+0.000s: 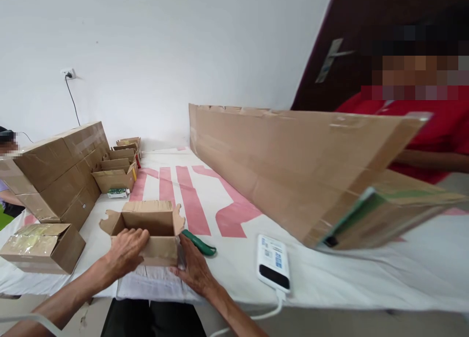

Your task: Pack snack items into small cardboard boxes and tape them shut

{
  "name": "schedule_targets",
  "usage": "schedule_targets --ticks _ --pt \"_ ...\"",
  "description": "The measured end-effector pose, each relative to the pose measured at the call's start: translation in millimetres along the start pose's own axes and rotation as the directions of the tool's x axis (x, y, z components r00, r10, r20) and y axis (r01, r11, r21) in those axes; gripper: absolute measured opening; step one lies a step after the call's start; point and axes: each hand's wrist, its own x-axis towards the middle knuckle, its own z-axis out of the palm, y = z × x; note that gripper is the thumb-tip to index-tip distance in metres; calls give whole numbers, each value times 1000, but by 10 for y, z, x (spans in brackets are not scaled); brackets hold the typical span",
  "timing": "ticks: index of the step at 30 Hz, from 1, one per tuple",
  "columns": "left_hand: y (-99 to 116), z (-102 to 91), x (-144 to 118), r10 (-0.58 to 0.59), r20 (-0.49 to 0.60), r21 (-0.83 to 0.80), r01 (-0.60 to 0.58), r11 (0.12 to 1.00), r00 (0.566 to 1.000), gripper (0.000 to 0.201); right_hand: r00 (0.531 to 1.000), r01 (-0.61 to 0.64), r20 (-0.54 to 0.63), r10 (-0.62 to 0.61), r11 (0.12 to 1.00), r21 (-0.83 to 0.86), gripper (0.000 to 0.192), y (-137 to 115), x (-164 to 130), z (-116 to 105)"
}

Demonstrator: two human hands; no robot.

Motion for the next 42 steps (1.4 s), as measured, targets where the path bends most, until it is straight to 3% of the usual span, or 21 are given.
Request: schedule_targets --ticks 3,9,16,19,25,30,34,36,38,40,42 --pt "-411 88 108 -107 -104 36 111 993 989 34 996 -11 94 9 1000 15 99 86 -25 30" --pt "-1243 257 307 -295 -195 69 313 947 935 28 992 -26 118 32 998 -53 92 214 -107 102" --pt "-1862 508 528 -478 -308 54 517 854 822 30 990 -15 135 34 990 -138 85 210 -134 109" --pt "-2016 562 619 -507 -324 49 549 834 799 32 987 -25 153 49 988 -150 84 201 -130 99" --pt "-2195 618 711 -491 -340 51 537 842 802 32 983 -17 176 45 987 -157 83 172 -108 82" --pt "-2193 652 706 -495 -345 42 540 840 797 31 980 -37 188 70 984 -173 80 124 -98 49" --pt "-2128 633 646 -499 -347 -6 530 848 794 42 986 20 164 1 992 -124 60 57 -26 -8" --pt "-2101 604 597 -500 -347 -40 520 853 794 54 993 36 117 -33 999 -22 45 -113 100 -107" --pt "-2078 569 546 -504 -350 -73 514 855 789 62 998 -4 61 -5 989 146 40 -478 300 -302" --pt "-2054 535 496 -508 -354 -99 509 855 785 65 994 -101 70 82 930 353 46 -1048 536 -600" --pt "-2021 505 445 -507 -354 -115 502 857 786 69 988 -140 128 83 821 553 48 -1721 746 -947"
